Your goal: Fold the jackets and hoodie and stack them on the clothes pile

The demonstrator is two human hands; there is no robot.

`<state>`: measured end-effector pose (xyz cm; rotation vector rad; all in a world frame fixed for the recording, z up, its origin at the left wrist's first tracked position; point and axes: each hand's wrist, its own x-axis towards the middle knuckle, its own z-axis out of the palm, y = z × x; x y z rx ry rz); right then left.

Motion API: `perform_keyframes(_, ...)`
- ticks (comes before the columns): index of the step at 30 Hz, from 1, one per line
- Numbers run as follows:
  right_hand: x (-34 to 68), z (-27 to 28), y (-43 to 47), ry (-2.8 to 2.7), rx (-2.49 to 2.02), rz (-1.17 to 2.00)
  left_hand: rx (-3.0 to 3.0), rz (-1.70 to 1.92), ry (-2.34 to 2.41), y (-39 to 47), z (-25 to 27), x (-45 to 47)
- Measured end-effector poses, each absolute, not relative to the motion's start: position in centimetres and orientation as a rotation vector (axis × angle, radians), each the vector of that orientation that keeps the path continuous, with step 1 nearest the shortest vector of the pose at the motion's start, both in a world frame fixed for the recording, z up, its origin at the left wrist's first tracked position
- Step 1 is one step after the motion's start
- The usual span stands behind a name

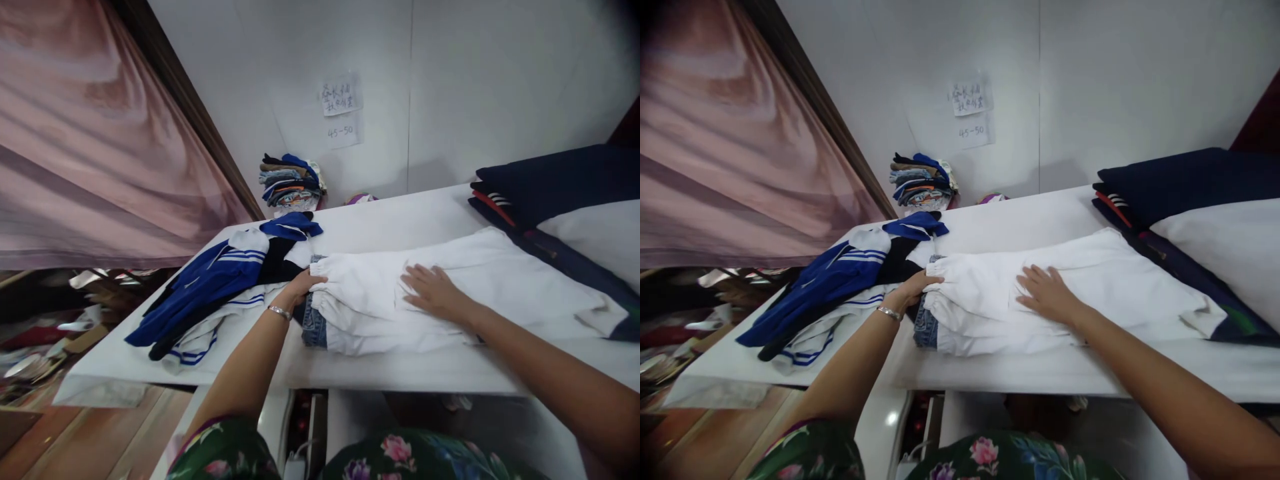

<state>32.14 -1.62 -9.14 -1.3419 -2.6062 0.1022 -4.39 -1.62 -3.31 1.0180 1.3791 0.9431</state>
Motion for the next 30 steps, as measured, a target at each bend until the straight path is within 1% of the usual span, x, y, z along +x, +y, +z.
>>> perform_keyframes(6, 31.6, -11.3, -1.7, -2.603, -1.265, 0.046, 1.035, 0.950, 1.391, -1.7, -0.4, -3.4)
perform_keyframes(12, 31.4, -10.6, -1.9, -2.587, -1.261, 0.048, 1.090, 0.946, 1.237, -1.2, 4.8, -0.7)
perform_keyframes(15, 31.3, -10.1, -1.9, -2.583, -1.271, 0.139, 1.108, 0.934, 1.174, -0.7, 7.2, 1.4)
perform_keyframes(18, 31.6, -9.7, -1.6, -2.551, -1.273, 0.318, 1.136, 0.924, 1.144, -0.1, 9.3, 3.8)
perform_keyframes(21, 31.9, -9.3, -1.3, -2.435, -1.263, 0.521, 1.193, 0.892, 1.187, 0.7, 11.4, 6.1)
perform_keyframes(23, 31.9, -9.2, -1.2, -2.375, -1.255, 0.565, 1.233, 0.865, 1.258, 1.4, 12.7, 7.9)
perform_keyframes(26, 31.6, -8.8, -1.5, -2.431, -1.214, 0.512, 1.340, 0.803, 1.357, 2.7, 14.0, 11.2)
perform_keyframes(30, 30.9, -8.6, -2.0, -2.477, -1.154, 0.380, 1.549, 0.621, 1.428, 4.9, 13.8, 17.0)
